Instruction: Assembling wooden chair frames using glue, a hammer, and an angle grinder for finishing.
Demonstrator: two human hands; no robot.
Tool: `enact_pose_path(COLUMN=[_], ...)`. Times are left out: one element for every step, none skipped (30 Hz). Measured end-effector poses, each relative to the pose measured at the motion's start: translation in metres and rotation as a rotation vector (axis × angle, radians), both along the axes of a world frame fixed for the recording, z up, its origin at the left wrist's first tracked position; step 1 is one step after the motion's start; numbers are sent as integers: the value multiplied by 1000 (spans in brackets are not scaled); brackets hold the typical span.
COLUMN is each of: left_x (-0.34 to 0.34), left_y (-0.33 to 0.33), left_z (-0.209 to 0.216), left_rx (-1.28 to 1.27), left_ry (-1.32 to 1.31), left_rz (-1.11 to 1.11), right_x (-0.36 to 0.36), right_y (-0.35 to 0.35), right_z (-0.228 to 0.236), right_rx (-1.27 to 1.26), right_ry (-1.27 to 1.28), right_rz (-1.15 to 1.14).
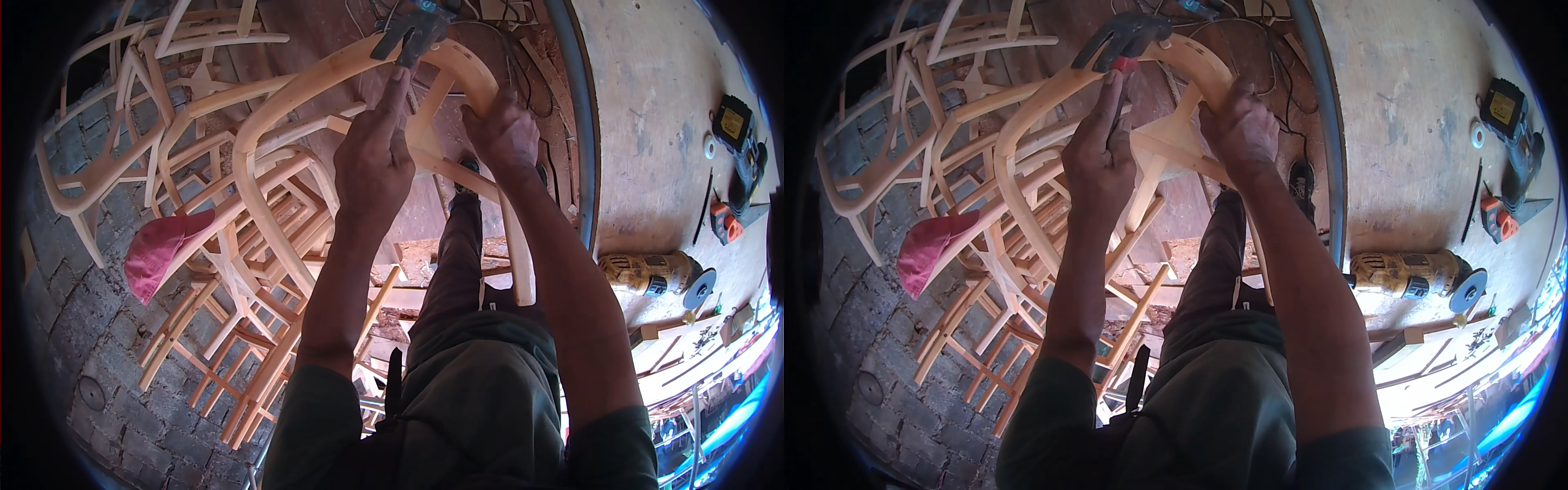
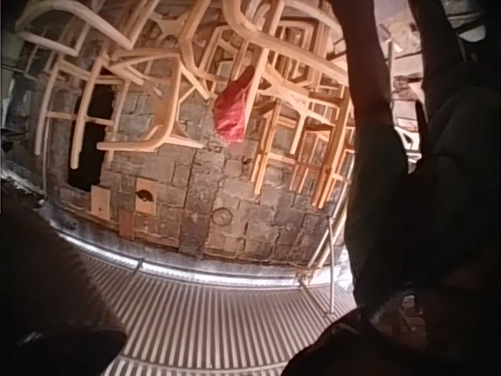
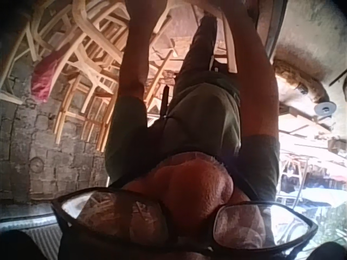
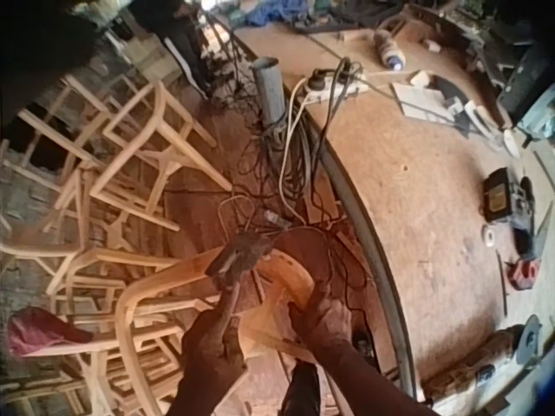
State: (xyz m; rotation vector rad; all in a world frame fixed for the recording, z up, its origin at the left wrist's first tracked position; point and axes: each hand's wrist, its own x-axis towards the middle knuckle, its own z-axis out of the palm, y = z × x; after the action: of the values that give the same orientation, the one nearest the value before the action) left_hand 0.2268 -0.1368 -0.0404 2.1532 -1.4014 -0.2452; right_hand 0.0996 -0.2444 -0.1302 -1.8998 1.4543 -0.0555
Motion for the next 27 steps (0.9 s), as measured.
enact_pose_path(left_x=[-6,-6,-5,-5,-3,1,6,9,8,5,4,4,3,2,3,7,9,10,10,10,9,6,3,2,3,6,7], left_y=[1,2,1,-1,-3,-5,-7,-8,-6,-3,-1,0,2,5,2,-3,-3,-5,-7,-9,-10,-10,-9,-7,-3,1,-2], left_z=[14,11,8,7,8,6,3,1,4,9,11,12,10,2,-4,-9,-10,-3,1,0,3,8,12,14,7,-3,-6], left_rx=[58,58,37,16,375,372,270,168,168,89,10,-70,-68,-10,41,108,103,143,185,90,91,-4,-99,-77,-22,33,168], left_ry=[-43,-42,-21,1,-42,-43,-39,-33,-33,-41,-48,-113,-114,-94,-73,-75,-78,-44,-10,-3,-3,-38,-73,-89,-66,-44,-30], left_rz=[25,25,26,26,43,43,0,-43,-43,-36,-29,-33,-33,-18,-5,-28,-28,-17,-7,-14,-15,-12,-9,23,20,18,-6], right_x=[0,0,0,0,0,0,-1,-2,-1,-1,0,1,2,3,2,1,0,1,1,1,1,1,0,2,2,3,2], right_y=[0,0,0,1,2,3,4,5,5,5,4,4,2,2,2,2,1,0,-3,-4,-3,-2,0,0,2,3,4], right_z=[0,0,0,-1,-3,-4,-5,-7,-5,-5,-4,-1,2,4,2,-1,-3,1,6,8,7,5,2,2,1,1,-2], right_rx=[-6,-12,-13,-9,-4,-7,-25,-43,-43,-29,-15,-12,9,29,24,17,9,10,52,94,95,57,20,20,3,-13,-16], right_ry=[-19,-37,-39,-21,-3,-5,-9,-13,-13,-3,7,6,0,-6,-8,-1,5,9,34,59,59,33,7,2,-5,-12,-12], right_rz=[-4,-8,-6,1,8,7,2,-3,-2,0,3,3,-4,-10,-11,-9,-7,-8,8,25,24,8,-8,-7,-4,-2,-3])
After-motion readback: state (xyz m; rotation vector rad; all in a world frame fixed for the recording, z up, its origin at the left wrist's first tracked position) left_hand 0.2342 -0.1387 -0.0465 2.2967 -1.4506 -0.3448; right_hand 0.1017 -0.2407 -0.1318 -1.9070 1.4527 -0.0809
